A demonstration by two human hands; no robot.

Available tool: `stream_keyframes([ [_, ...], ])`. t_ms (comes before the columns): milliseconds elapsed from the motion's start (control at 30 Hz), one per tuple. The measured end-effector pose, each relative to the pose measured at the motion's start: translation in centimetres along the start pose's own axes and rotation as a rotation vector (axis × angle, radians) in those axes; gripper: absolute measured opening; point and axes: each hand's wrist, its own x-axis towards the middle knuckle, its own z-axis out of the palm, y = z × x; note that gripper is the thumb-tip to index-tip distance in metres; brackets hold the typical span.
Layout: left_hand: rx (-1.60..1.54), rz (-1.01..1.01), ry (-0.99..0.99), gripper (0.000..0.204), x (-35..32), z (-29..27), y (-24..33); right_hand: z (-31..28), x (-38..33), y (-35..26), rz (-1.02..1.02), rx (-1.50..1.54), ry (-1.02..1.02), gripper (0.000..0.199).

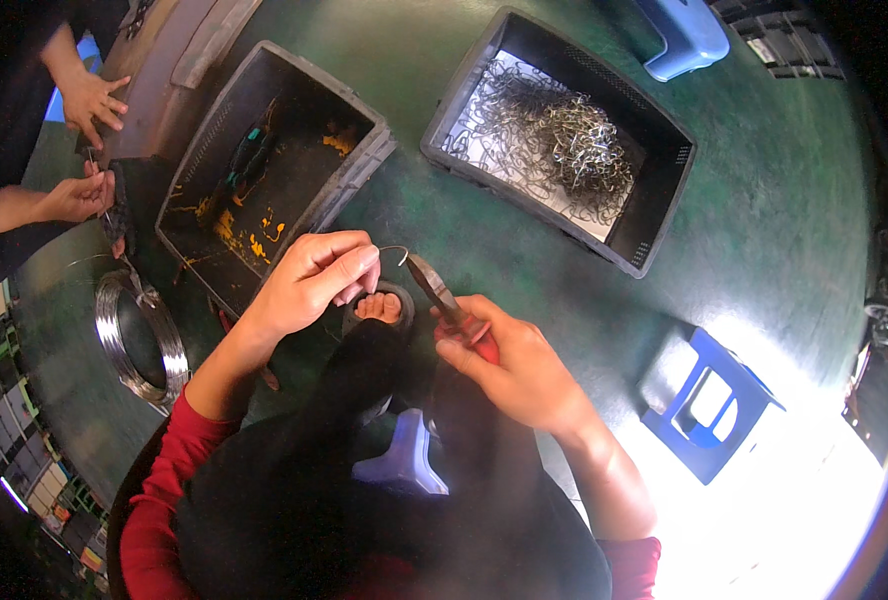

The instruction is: The person uses pliers to bend small pieces of metal wire into hooks and places them into a black crate. They repeatedly pick up wire segments, bend them, and deposit the finished hooks into the crate.

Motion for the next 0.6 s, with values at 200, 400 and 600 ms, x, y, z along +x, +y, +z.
stream_keyframes([
  [200, -0.236, 0.02, -0.087, 0.038, 0.3, 0.1, -1.4, -0.4, -0.1, 0.2, 0.072, 0.219, -0.139, 0.037],
  [400, -0.228, 0.009, -0.109, 0.037, 0.2, 0.3, -1.2, -0.5, -0.3, 0.5, 0.064, 0.259, -0.159, 0.038],
  [600, -0.207, 0.03, -0.143, 0.036, 0.2, 0.5, -1.0, -0.5, -0.4, 0.8, 0.072, 0.177, -0.123, 0.033],
])
